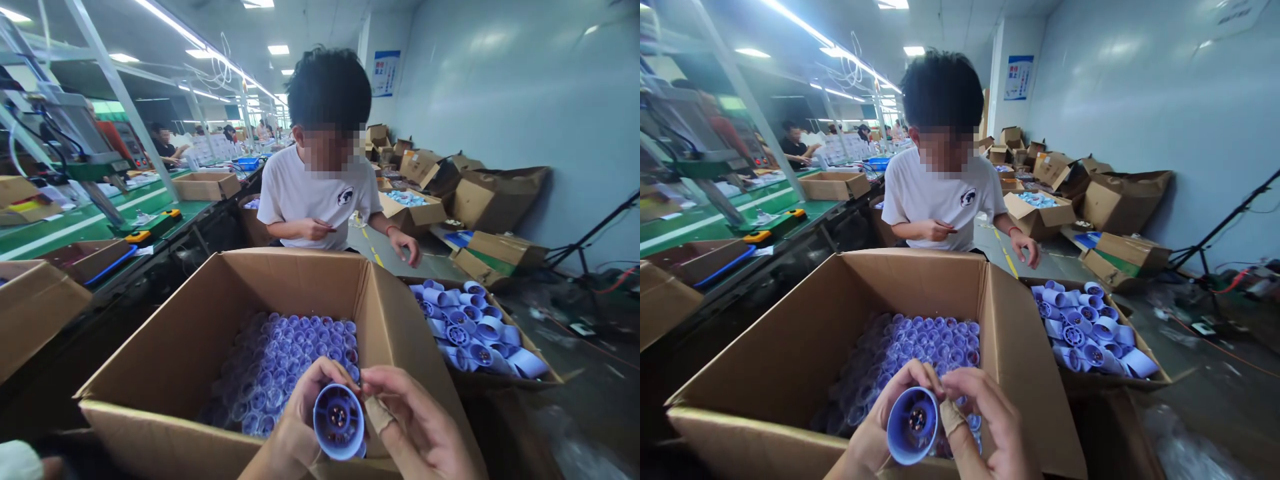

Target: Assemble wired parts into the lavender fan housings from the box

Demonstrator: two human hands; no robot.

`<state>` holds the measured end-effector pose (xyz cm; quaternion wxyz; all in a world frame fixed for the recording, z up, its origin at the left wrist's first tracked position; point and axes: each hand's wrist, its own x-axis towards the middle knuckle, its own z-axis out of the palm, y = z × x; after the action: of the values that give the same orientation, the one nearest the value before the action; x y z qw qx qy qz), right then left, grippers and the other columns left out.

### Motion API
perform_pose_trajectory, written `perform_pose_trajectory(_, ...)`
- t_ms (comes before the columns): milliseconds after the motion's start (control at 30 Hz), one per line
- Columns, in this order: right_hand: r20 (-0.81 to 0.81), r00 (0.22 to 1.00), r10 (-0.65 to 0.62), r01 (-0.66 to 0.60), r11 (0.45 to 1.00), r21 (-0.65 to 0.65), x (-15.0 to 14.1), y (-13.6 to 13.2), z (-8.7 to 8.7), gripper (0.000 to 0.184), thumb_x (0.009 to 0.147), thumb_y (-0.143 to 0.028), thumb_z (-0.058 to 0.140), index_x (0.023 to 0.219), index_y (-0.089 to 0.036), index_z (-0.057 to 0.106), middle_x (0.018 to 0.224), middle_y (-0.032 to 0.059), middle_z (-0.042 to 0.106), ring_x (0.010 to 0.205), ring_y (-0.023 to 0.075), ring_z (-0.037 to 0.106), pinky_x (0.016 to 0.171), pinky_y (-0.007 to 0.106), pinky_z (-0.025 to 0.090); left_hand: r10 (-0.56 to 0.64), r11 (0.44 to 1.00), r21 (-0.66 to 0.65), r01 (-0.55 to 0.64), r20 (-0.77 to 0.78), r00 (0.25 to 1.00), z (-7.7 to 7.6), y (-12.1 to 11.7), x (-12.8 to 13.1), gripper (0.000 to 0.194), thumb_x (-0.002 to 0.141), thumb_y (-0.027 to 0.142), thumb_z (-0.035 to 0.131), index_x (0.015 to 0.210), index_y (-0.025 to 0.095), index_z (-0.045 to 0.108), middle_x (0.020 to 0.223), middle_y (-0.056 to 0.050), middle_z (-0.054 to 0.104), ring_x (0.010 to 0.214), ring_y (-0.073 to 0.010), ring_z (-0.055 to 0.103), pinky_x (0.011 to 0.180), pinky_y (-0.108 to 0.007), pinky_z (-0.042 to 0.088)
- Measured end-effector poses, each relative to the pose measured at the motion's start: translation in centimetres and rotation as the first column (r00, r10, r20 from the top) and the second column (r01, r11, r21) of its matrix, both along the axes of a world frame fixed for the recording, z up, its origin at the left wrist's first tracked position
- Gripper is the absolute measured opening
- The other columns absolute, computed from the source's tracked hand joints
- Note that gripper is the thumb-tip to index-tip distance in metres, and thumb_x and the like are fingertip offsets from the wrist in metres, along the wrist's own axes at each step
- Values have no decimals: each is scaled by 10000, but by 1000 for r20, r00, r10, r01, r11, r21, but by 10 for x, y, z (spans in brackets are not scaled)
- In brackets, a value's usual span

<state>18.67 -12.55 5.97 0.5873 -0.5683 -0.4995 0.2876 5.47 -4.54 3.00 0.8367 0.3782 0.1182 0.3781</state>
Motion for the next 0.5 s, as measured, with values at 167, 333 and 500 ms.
perform_pose_trajectory(167,26,1000,7,-9,998,55,-4,0,-7,217,854,-418,566,972,-280,686,1050,59,675,1003,204,632,849,254,522,32,999,11,-32,-13,999,-7,-1,2,467,403,149,845,793,192,591,818,0,608,774,-160,572,662,-241,423)
perform_pose_trajectory(333,-109,994,28,-37,996,-83,-10,3,-27,342,817,-443,588,1093,-249,644,1215,94,613,1084,226,609,845,279,537,156,963,241,-122,-131,979,-17,-2,-2,464,465,165,824,867,219,601,895,-15,588,802,-175,565,690,-263,443)
perform_pose_trajectory(500,-255,960,114,-180,950,-254,-12,6,-29,464,747,-324,662,1201,-239,609,1207,77,654,1111,241,609,946,340,490,271,866,488,-106,-281,921,-18,-4,-13,347,531,286,794,841,226,651,891,-65,628,870,-272,596,786,-376,488)
